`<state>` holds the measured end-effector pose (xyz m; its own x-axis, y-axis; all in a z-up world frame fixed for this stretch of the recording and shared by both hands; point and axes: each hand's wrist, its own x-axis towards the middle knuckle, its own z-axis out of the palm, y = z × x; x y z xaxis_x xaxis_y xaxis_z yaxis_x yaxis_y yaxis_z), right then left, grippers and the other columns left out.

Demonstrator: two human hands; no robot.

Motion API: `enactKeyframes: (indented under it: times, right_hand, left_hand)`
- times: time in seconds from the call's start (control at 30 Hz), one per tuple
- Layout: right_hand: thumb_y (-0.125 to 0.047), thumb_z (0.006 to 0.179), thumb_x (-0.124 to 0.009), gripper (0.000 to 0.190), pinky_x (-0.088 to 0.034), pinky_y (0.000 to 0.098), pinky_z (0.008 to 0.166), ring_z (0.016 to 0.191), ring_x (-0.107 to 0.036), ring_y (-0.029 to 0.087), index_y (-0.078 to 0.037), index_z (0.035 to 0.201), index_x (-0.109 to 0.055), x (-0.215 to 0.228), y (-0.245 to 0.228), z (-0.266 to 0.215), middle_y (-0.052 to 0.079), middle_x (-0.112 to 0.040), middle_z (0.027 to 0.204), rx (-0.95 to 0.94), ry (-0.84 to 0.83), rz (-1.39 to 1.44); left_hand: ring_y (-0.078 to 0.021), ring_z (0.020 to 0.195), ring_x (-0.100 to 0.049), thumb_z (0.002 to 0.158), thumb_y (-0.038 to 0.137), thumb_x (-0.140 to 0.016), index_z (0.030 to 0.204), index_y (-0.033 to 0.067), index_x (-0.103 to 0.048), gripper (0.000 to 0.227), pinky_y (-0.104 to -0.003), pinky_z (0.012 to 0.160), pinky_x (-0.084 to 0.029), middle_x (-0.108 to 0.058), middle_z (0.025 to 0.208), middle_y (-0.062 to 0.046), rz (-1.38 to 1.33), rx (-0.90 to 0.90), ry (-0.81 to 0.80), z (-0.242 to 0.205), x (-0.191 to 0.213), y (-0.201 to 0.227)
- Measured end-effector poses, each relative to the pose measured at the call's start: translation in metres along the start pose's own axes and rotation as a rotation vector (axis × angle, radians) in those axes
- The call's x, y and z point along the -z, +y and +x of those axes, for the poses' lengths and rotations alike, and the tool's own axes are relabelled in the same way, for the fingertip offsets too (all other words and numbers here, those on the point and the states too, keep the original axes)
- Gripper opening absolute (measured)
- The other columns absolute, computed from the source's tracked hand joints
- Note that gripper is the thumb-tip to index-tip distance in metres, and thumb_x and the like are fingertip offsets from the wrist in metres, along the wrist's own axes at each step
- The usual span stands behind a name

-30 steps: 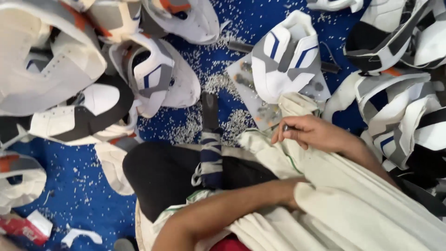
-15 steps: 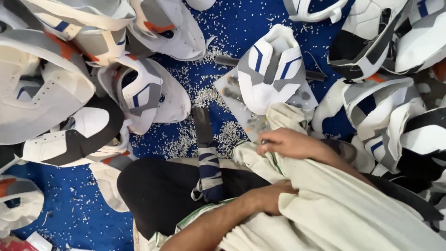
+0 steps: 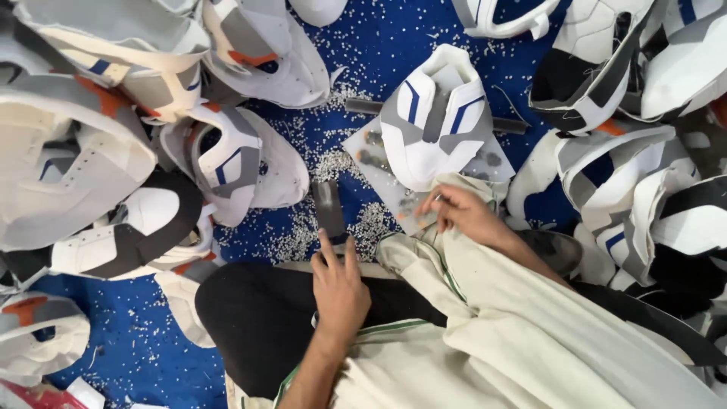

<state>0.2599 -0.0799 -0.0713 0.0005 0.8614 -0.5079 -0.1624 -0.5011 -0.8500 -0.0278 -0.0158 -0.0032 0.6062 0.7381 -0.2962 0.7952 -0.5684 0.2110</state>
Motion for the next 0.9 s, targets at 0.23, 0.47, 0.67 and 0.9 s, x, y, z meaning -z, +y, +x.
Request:
enactKeyframes:
  times: [0.23,0.47,0.67,0.9]
  right_hand:
    - [-0.005,0.102,-0.060,0.022,-0.047,0.0237,0.077,0.089,-0.058,0.008,-0.002,0.120,-0.071,0.067,0.025,-0.022,0.004,-0.069,0.118,0.210,0.631,0.145]
    - [-0.018,0.082,-0.088,0.044,-0.050,0.0409,0.090,0.108,-0.064,0.025,-0.006,0.120,-0.070,0.111,0.029,0.012,0.012,-0.070,0.121,0.067,0.866,-0.524]
    - [-0.021,0.076,-0.093,0.043,-0.050,0.0312,0.073,0.082,-0.060,0.012,-0.010,0.112,-0.073,0.119,0.058,0.025,0.002,-0.073,0.109,0.010,0.888,-0.302]
    - [-0.017,0.079,-0.095,0.040,-0.039,0.0270,0.063,0.071,-0.046,0.007,-0.004,0.104,-0.066,0.119,0.095,0.021,0.000,-0.056,0.089,0.105,1.017,-0.132]
  left_hand:
    - [-0.0477,0.129,-0.042,0.073,0.013,-0.072,0.142,0.0187,-0.055,0.071,-0.054,0.107,-0.039,-0.031,0.160,-0.023,-0.084,-0.020,-0.372,-0.032,0.037,-0.025]
    - [-0.0481,0.140,-0.034,0.075,0.032,-0.084,0.150,0.0081,-0.039,0.091,-0.065,0.110,-0.026,-0.033,0.156,-0.027,-0.281,-0.167,-0.002,0.128,0.030,-0.007]
    - [-0.0394,0.131,-0.051,0.068,0.014,-0.090,0.143,0.0028,-0.048,0.087,-0.049,0.103,-0.044,-0.042,0.151,-0.023,-0.811,-0.063,0.199,0.257,-0.060,-0.019]
    - [-0.0293,0.099,-0.076,0.065,0.010,-0.090,0.111,0.0024,-0.074,0.049,-0.034,0.086,-0.060,-0.062,0.135,-0.011,-0.882,0.057,0.110,0.253,-0.039,-0.005]
